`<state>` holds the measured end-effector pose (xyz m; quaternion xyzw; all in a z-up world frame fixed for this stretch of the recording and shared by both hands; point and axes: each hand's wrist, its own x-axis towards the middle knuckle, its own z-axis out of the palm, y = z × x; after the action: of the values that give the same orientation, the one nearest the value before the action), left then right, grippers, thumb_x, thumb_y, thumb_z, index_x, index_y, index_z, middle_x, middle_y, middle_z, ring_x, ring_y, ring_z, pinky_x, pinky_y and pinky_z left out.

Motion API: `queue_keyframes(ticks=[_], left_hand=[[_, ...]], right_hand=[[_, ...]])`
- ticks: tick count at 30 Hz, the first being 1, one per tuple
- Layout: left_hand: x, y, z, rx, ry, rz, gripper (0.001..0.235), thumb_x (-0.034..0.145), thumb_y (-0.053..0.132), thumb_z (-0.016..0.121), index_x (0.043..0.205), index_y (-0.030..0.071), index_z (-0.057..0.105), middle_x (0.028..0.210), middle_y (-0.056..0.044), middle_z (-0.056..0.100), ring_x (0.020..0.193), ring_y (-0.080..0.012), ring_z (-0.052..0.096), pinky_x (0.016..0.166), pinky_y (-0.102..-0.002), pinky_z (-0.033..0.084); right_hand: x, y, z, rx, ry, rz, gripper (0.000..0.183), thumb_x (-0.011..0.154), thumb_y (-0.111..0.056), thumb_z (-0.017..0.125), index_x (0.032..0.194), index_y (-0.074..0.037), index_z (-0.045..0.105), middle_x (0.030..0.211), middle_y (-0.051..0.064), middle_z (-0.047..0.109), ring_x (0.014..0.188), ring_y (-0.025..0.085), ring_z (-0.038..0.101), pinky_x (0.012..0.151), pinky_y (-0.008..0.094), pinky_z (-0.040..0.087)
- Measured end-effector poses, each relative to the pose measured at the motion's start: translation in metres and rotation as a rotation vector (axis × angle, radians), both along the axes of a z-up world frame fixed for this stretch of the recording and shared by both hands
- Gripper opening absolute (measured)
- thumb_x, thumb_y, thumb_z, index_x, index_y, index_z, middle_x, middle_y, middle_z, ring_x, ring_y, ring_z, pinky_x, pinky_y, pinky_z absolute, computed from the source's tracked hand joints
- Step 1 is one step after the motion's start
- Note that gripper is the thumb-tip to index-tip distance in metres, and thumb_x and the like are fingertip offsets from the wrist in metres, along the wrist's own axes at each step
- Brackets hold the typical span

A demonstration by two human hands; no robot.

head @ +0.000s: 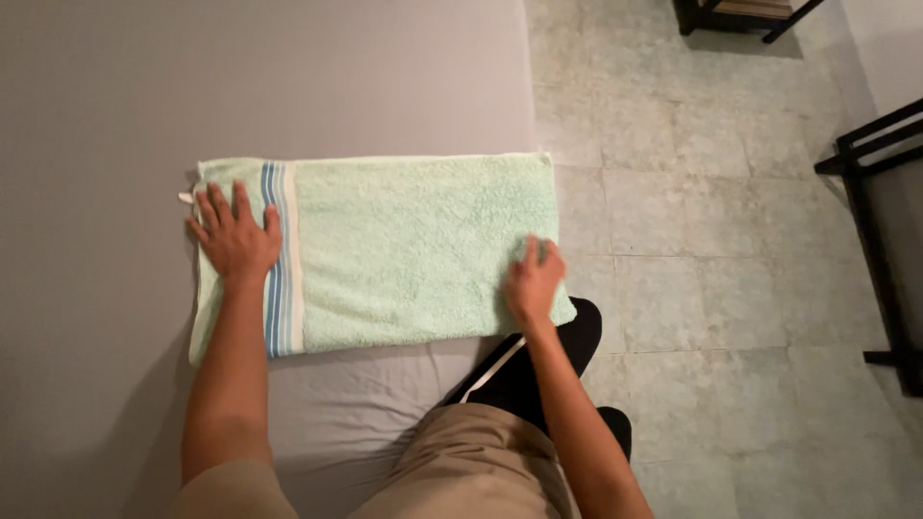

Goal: Fold a series of towels in a hotel room.

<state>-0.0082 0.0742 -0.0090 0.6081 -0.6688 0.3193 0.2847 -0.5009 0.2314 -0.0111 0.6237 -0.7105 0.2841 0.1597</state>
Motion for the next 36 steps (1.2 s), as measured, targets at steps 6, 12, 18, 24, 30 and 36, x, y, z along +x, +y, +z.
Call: queue_keyframes(ticks=[6,12,18,24,30,36], left_hand=[[-0.006,0.003,0.011,0.034,0.063,0.013,0.061,0.085,0.042,0.078,0.136,0.009,0.076,0.139,-0.025,0.064,0.132,-0.0408,0.058,0.100,-0.059,0.041],[-0.007,0.006,0.016,-0.002,0.037,0.014,0.057,0.083,0.040,0.078,0.132,0.011,0.078,0.137,-0.021,0.065,0.130,-0.0379,0.059,0.099,-0.054,0.043],[-0.007,0.009,0.021,0.033,0.054,-0.012,0.056,0.085,0.037,0.079,0.133,0.008,0.078,0.136,-0.023,0.066,0.130,-0.0396,0.060,0.100,-0.055,0.042],[-0.005,0.005,0.018,-0.047,-0.012,0.003,0.054,0.084,0.040,0.081,0.130,0.011,0.081,0.135,-0.022,0.068,0.128,-0.0380,0.062,0.099,-0.055,0.044],[0.002,-0.007,-0.005,-0.106,-0.144,0.064,0.062,0.082,0.045,0.078,0.135,0.012,0.075,0.136,-0.022,0.067,0.127,-0.0393,0.062,0.099,-0.062,0.037],[-0.112,0.022,0.044,0.325,-0.356,0.108,0.031,0.083,0.028,0.075,0.100,0.004,0.080,0.122,-0.035,0.063,0.111,-0.0499,0.063,0.077,-0.060,0.046]], right_hand=[[0.155,-0.041,0.021,0.129,-0.020,0.393,0.040,0.094,-0.016,0.060,0.132,-0.002,0.063,0.146,0.032,0.049,0.146,0.050,0.036,0.114,0.065,0.029],[0.235,-0.045,0.029,0.263,-0.033,0.531,0.062,0.101,-0.055,0.044,0.152,-0.021,0.050,0.162,0.017,0.041,0.156,0.037,0.030,0.125,0.066,0.017],[0.134,-0.050,0.059,0.205,-0.020,0.335,0.054,0.096,-0.043,0.063,0.142,-0.014,0.063,0.152,0.018,0.053,0.146,0.038,0.043,0.119,0.063,0.027],[0.040,-0.025,0.051,0.334,-0.046,-0.013,0.062,0.105,-0.059,0.045,0.157,-0.025,0.047,0.167,0.012,0.034,0.155,0.036,0.025,0.122,0.063,0.018],[0.017,0.008,0.031,0.165,-0.257,-0.177,0.062,0.102,-0.051,0.057,0.156,-0.022,0.049,0.149,0.029,0.050,0.134,0.049,0.052,0.111,0.058,0.043],[-0.025,0.011,-0.022,0.433,-0.666,-0.310,0.073,0.102,-0.064,0.050,0.160,-0.020,0.041,0.126,0.030,0.065,0.125,0.044,0.060,0.105,0.055,0.046]])
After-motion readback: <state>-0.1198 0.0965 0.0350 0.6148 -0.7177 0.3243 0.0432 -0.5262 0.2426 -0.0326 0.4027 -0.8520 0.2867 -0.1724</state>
